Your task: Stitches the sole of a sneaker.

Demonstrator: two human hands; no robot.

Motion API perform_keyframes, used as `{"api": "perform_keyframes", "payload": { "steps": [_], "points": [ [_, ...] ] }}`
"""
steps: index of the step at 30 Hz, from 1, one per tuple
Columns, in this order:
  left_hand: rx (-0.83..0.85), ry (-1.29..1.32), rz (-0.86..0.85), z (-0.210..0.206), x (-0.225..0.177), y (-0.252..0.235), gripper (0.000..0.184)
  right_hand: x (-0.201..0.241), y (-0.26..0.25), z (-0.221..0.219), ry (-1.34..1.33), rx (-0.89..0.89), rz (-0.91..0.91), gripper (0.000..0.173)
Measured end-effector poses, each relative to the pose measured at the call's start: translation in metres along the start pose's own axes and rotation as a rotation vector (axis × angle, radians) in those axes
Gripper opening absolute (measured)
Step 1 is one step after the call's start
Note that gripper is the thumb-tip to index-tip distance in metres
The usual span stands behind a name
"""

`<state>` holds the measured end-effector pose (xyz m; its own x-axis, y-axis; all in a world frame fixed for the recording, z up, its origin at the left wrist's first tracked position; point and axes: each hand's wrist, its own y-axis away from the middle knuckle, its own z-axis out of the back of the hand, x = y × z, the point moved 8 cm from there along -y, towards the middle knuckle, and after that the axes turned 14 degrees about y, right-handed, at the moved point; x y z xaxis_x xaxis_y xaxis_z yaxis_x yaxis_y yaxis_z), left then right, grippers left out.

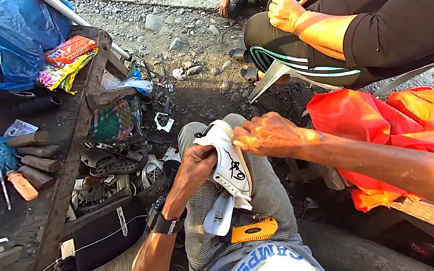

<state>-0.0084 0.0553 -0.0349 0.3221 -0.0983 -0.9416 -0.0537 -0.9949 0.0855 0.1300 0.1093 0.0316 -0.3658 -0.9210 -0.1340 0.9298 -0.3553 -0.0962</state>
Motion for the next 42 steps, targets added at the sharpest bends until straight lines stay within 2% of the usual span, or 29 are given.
{"api": "perform_keyframes", "payload": {
  "steps": [6,11,13,15,17,20,23,27,29,33,37,40,42],
  "points": [
    [-0.023,0.014,-0.011,0.002,0.001,0.001,0.019,-0.016,0.015,0.000,-0.002,-0.023,-0.204,0.040],
    [-0.080,-0.053,-0.056,0.005,-0.001,0.004,0.017,-0.055,0.068,-0.005,-0.050,0.018,-0.480,0.037],
    [-0.086,-0.113,-0.067,0.005,0.001,0.004,0.017,-0.050,0.080,-0.014,-0.217,0.026,-0.570,0.041],
    [-0.106,-0.161,-0.081,0.004,0.000,0.004,0.018,-0.035,0.083,-0.032,-0.554,0.083,-0.635,0.049],
    [-0.118,-0.167,-0.093,0.003,-0.002,0.004,0.018,-0.019,0.084,-0.048,-0.836,0.106,-0.642,0.048],
    [-0.103,-0.120,-0.087,0.005,-0.002,0.003,0.019,-0.010,0.086,-0.043,-1.028,-0.083,-0.624,0.039],
    [-0.069,-0.083,-0.084,0.007,0.000,0.003,0.021,-0.011,0.085,-0.036,-0.914,-0.315,-0.689,0.027],
    [-0.046,-0.073,-0.063,0.005,0.000,0.002,0.021,0.001,0.059,-0.042,-0.573,-0.392,-0.695,0.022],
    [-0.040,-0.063,-0.055,0.005,-0.001,0.001,0.021,0.002,0.050,-0.042,-0.581,-0.433,-0.694,0.020],
    [-0.022,-0.031,0.006,0.009,0.002,0.002,0.019,-0.001,0.052,-0.035,-1.133,-0.452,-0.651,0.017],
    [0.021,0.014,0.051,0.009,0.002,0.000,0.018,-0.022,0.082,-0.032,-1.564,-0.650,-0.677,0.020],
    [-0.019,-0.007,-0.001,0.009,0.001,0.001,0.021,-0.034,0.100,-0.010,-1.814,-0.768,-0.644,0.021],
    [-0.061,-0.014,-0.073,0.007,-0.001,0.000,0.024,-0.027,0.102,0.002,-1.896,-0.740,-0.539,0.023]
  ]
}}
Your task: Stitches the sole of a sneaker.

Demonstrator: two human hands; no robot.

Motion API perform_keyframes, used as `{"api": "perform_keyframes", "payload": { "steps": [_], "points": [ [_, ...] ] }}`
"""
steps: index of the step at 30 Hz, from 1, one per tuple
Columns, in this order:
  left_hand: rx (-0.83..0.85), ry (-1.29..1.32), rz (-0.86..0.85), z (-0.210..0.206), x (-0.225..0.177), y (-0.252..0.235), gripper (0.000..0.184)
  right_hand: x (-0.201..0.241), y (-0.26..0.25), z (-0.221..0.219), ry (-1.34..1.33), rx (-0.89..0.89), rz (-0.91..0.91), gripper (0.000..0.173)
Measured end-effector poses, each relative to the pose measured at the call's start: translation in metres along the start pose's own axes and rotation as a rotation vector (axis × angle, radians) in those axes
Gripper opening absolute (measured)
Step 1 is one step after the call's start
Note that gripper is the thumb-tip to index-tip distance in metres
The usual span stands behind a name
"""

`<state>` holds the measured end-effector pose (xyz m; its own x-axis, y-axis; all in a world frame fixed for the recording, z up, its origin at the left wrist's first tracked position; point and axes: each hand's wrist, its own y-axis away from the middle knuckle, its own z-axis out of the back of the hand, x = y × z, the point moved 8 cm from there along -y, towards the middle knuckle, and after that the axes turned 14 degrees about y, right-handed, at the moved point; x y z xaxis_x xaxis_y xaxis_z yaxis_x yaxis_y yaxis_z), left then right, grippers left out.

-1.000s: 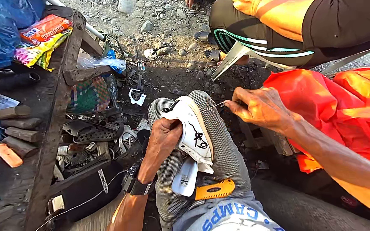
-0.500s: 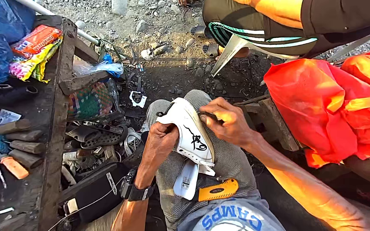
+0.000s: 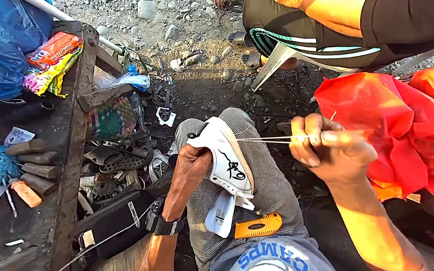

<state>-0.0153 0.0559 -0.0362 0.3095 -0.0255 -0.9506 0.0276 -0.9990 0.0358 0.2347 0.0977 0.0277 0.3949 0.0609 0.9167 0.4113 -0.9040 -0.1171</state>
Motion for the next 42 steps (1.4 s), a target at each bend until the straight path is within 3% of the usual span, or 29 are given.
{"api": "perform_keyframes", "payload": {
  "steps": [5,8,10,15,18,22,25,27,29,32,34,37,39,42],
  "points": [
    [-0.078,-0.024,-0.051,-0.003,-0.001,0.003,0.022,-0.021,0.015,-0.006,-0.006,0.119,-0.149,0.009],
    [-0.134,-0.278,0.006,0.005,-0.008,0.009,0.019,-0.038,0.017,0.019,0.486,0.043,-0.249,0.012],
    [-0.142,-0.435,0.026,0.016,-0.011,0.018,0.019,-0.029,0.011,0.024,0.799,0.029,-0.147,0.005],
    [-0.195,-0.591,-0.018,0.040,-0.017,0.041,0.028,-0.037,-0.013,-0.016,1.428,-0.011,0.137,0.028],
    [-0.259,-0.653,-0.035,0.054,-0.020,0.051,0.027,-0.061,-0.021,-0.026,1.324,0.099,0.035,0.028],
    [-0.397,-0.825,0.051,0.115,-0.003,0.067,0.025,-0.062,-0.016,-0.014,0.858,0.221,-0.061,0.019],
    [-0.510,-0.909,0.253,0.188,0.027,0.090,0.024,-0.048,0.007,0.019,0.822,0.301,-0.176,0.021],
    [-0.462,-0.961,0.465,0.210,0.042,0.098,0.027,-0.046,0.028,0.052,0.956,0.288,-0.278,0.024],
    [-0.331,-1.027,0.518,0.182,0.031,0.092,0.031,-0.053,0.050,0.085,1.106,0.236,-0.420,0.023],
    [-0.242,-0.947,-0.013,0.082,-0.029,0.067,0.026,-0.080,0.085,0.123,1.234,0.172,-0.701,0.022],
    [-0.141,-0.746,-0.242,0.028,-0.051,0.050,0.019,-0.102,0.107,0.144,1.318,0.165,-0.872,0.022],
    [-0.032,-0.521,-0.153,0.000,-0.035,0.025,0.017,-0.110,0.121,0.161,1.523,0.176,-1.097,0.028],
    [0.030,-0.383,-0.049,-0.003,-0.024,0.014,0.018,-0.097,0.108,0.149,1.501,0.099,-0.998,0.031],
    [0.129,-0.275,0.056,0.001,-0.016,0.009,0.018,-0.069,0.066,0.085,1.211,-0.083,-0.509,0.030]
  ]
}}
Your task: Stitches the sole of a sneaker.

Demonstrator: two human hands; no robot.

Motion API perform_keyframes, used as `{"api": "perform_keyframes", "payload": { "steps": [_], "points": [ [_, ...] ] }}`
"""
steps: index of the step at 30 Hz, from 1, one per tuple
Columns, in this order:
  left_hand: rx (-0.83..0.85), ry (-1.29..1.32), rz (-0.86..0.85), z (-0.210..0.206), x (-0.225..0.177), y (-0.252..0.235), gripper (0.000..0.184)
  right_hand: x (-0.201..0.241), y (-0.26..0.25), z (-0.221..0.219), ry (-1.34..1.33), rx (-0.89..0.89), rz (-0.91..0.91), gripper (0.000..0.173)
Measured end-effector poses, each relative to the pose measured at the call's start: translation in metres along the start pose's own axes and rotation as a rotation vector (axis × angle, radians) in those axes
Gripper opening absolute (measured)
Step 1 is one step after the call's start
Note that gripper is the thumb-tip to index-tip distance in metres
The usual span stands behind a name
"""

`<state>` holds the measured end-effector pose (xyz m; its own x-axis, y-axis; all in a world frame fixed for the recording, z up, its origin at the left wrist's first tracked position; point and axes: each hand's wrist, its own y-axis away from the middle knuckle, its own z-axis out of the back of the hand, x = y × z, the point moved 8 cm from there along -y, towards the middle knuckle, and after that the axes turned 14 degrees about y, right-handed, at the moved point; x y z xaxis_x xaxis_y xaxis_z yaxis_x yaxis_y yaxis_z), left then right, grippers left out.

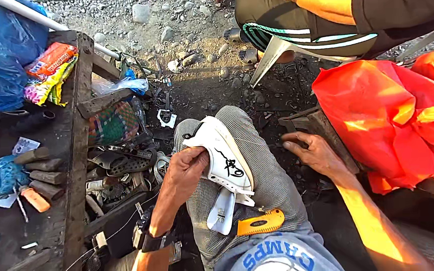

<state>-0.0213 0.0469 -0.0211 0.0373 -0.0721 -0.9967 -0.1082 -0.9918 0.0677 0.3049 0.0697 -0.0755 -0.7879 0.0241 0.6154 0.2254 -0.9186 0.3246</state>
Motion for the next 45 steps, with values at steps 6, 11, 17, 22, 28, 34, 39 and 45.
{"api": "perform_keyframes", "payload": {
  "steps": [6,11,17,22,28,34,39,45],
  "points": [
    [-0.005,0.060,-0.037,0.002,0.004,0.000,0.015,0.128,-0.024,-0.023,-0.408,-0.033,0.394,0.030],
    [-0.139,0.113,-0.066,0.002,0.007,0.003,0.016,0.131,-0.034,-0.034,-0.460,0.030,0.403,0.019],
    [-0.319,0.103,-0.111,0.001,0.012,0.001,0.024,0.136,-0.037,-0.039,-0.442,-0.024,0.430,0.017],
    [-0.021,0.222,0.106,0.005,0.006,0.008,0.022,0.110,-0.040,-0.008,-0.056,0.206,0.245,0.026],
    [-0.214,0.491,0.139,-0.024,0.007,0.015,0.016,0.096,-0.022,0.006,-0.223,0.103,0.343,0.046],
    [-0.386,0.528,0.075,-0.024,0.015,0.015,0.005,0.135,-0.021,-0.025,-0.340,-0.063,0.625,0.024],
    [-0.414,0.538,0.073,-0.024,0.018,0.014,0.003,0.136,-0.027,-0.030,-0.297,-0.124,0.595,0.020],
    [-0.413,0.558,0.069,-0.023,0.018,0.012,0.004,0.135,-0.030,-0.030,-0.303,-0.107,0.603,0.019]
  ]
}}
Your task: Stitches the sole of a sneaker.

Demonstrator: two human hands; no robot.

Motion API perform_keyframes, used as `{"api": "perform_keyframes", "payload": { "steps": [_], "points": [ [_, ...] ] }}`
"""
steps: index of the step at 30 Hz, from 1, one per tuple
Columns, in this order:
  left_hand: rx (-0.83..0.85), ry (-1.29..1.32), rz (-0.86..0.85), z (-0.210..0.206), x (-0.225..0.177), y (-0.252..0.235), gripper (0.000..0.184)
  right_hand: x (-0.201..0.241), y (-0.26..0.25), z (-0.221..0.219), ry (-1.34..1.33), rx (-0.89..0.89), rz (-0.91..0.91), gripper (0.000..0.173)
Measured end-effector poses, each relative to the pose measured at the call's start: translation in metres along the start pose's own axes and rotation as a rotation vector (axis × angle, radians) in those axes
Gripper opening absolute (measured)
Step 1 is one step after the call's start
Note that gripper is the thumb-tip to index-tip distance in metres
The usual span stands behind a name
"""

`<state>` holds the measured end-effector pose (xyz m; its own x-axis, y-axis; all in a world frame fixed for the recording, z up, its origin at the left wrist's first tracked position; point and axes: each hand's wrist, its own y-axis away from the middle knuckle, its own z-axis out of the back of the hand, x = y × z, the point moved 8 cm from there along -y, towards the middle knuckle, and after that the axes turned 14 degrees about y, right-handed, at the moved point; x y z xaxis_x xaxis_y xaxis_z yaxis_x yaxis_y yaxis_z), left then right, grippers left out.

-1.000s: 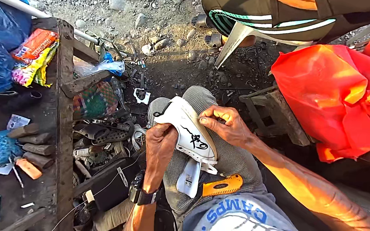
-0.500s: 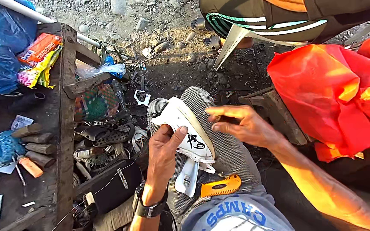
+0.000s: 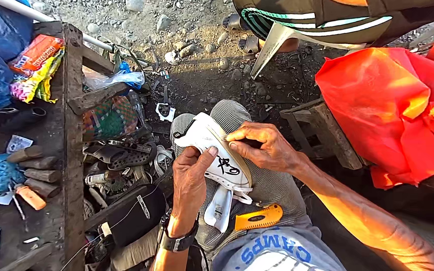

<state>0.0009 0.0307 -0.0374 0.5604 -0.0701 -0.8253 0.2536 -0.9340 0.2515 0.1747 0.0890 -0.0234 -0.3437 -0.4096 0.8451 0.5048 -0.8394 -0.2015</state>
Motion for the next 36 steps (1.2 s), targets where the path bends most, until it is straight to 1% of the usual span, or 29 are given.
{"api": "perform_keyframes", "payload": {
  "steps": [3,5,9,13,18,20,24,27,29,31,33,35,36],
  "points": [
    [0.002,0.013,-0.006,0.001,-0.001,-0.002,0.004,0.003,-0.005,0.001,0.032,0.018,0.068,0.019],
    [0.001,0.011,-0.009,0.001,-0.001,-0.003,0.005,0.008,-0.009,0.003,0.122,0.044,0.129,0.019],
    [-0.029,0.019,0.016,-0.006,0.004,0.002,0.009,0.019,-0.018,0.015,0.370,0.205,0.196,0.024],
    [-0.045,0.055,0.016,-0.007,0.001,-0.002,0.006,0.033,-0.048,0.010,0.502,0.268,0.305,0.027],
    [-0.020,0.012,-0.026,-0.004,0.001,-0.005,0.005,0.046,-0.068,-0.004,0.574,0.564,0.226,0.018],
    [-0.020,0.018,-0.028,-0.003,0.002,-0.005,0.003,0.052,-0.070,-0.011,0.630,0.631,0.207,0.016],
    [-0.010,0.027,-0.022,-0.003,0.004,-0.005,0.003,0.058,-0.068,-0.022,0.742,0.626,0.207,0.012],
    [0.063,0.023,-0.014,-0.007,0.003,-0.005,0.004,0.057,-0.067,-0.020,0.763,0.624,0.206,0.013],
    [0.114,-0.013,-0.025,-0.012,-0.006,-0.007,0.004,0.058,-0.069,-0.012,0.728,0.620,0.198,0.016],
    [0.192,-0.108,-0.061,-0.019,-0.021,-0.014,0.008,0.064,-0.073,0.000,0.712,0.589,0.204,0.019],
    [0.255,-0.279,-0.104,-0.022,-0.032,-0.023,0.016,0.066,-0.076,0.006,0.721,0.536,0.259,0.020],
    [0.323,-0.490,-0.053,-0.016,-0.039,-0.029,0.028,0.058,-0.078,0.005,0.754,0.485,0.333,0.019],
    [0.343,-0.574,-0.033,-0.010,-0.045,-0.029,0.030,0.056,-0.079,0.005,0.764,0.459,0.368,0.019]
  ]
}}
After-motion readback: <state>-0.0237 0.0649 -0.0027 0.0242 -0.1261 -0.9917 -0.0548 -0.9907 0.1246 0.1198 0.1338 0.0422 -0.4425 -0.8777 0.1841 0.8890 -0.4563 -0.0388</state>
